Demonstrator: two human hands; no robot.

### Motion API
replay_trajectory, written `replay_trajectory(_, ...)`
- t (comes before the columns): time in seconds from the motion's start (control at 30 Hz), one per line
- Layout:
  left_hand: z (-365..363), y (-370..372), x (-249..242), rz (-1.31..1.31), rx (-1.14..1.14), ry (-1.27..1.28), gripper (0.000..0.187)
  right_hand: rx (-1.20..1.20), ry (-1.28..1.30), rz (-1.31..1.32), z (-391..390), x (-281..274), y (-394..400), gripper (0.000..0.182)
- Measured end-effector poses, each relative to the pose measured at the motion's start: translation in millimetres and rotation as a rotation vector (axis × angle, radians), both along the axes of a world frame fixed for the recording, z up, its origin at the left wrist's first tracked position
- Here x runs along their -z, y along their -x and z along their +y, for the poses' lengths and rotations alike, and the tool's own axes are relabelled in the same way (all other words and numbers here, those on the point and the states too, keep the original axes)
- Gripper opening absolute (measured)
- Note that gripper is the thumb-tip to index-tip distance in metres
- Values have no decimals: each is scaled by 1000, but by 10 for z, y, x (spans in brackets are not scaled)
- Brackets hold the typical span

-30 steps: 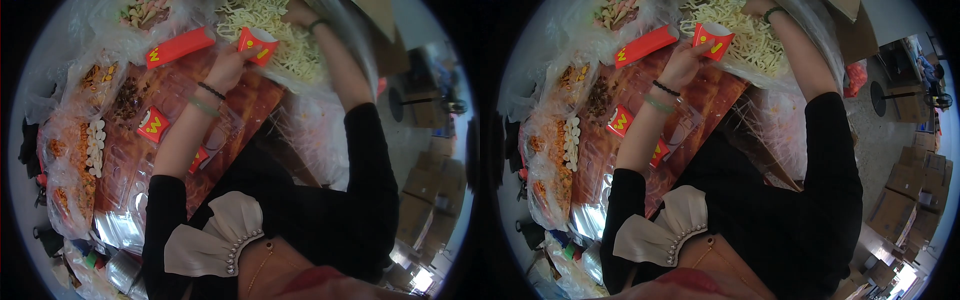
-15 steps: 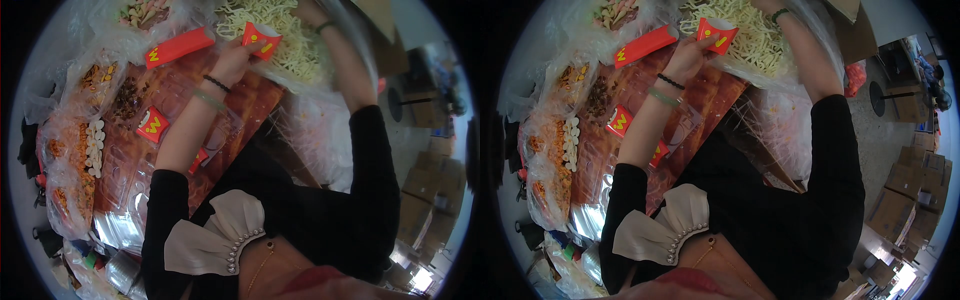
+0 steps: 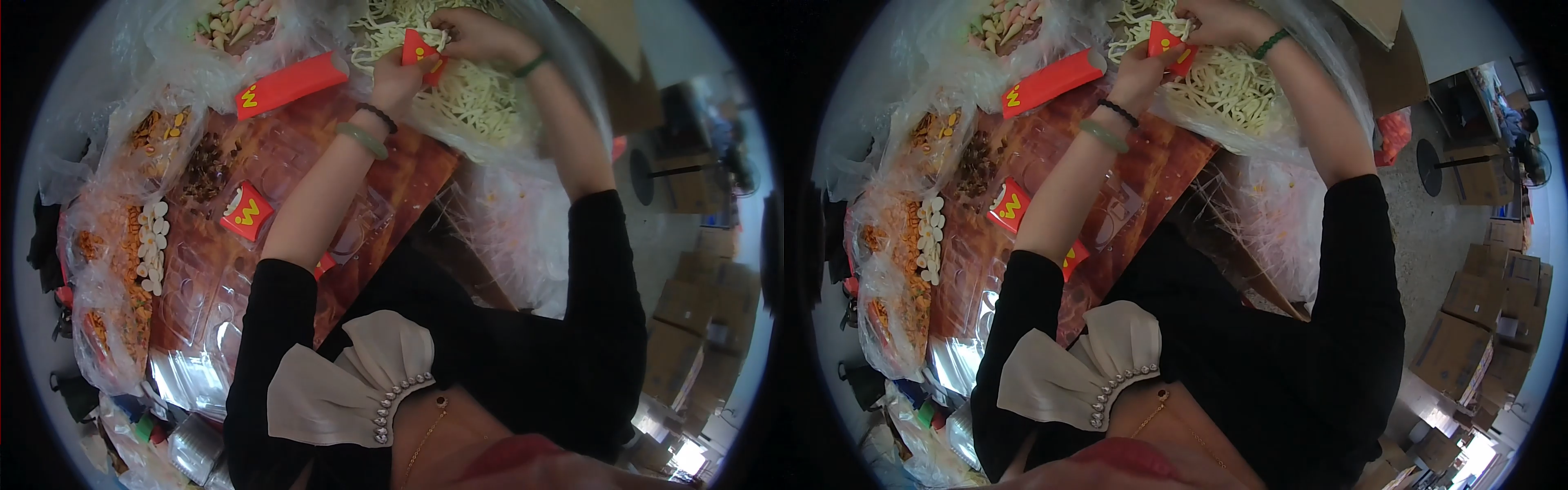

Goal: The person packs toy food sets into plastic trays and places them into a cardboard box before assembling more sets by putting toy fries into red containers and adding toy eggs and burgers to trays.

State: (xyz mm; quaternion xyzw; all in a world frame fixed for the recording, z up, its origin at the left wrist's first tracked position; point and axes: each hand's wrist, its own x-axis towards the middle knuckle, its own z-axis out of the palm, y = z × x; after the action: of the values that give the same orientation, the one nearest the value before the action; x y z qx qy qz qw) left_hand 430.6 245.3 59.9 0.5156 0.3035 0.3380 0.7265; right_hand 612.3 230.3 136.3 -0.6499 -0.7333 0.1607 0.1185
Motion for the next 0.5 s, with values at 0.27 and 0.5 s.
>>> replay_trajectory(0.27, -32, 25, 91, -128, 24, 49, 32, -65, 4, 19, 7, 4, 7, 36)
replay_trajectory(0.5, -35, 0, 123, -200, 78, 6, 28, -121, -5, 31, 32, -31, 37, 35)
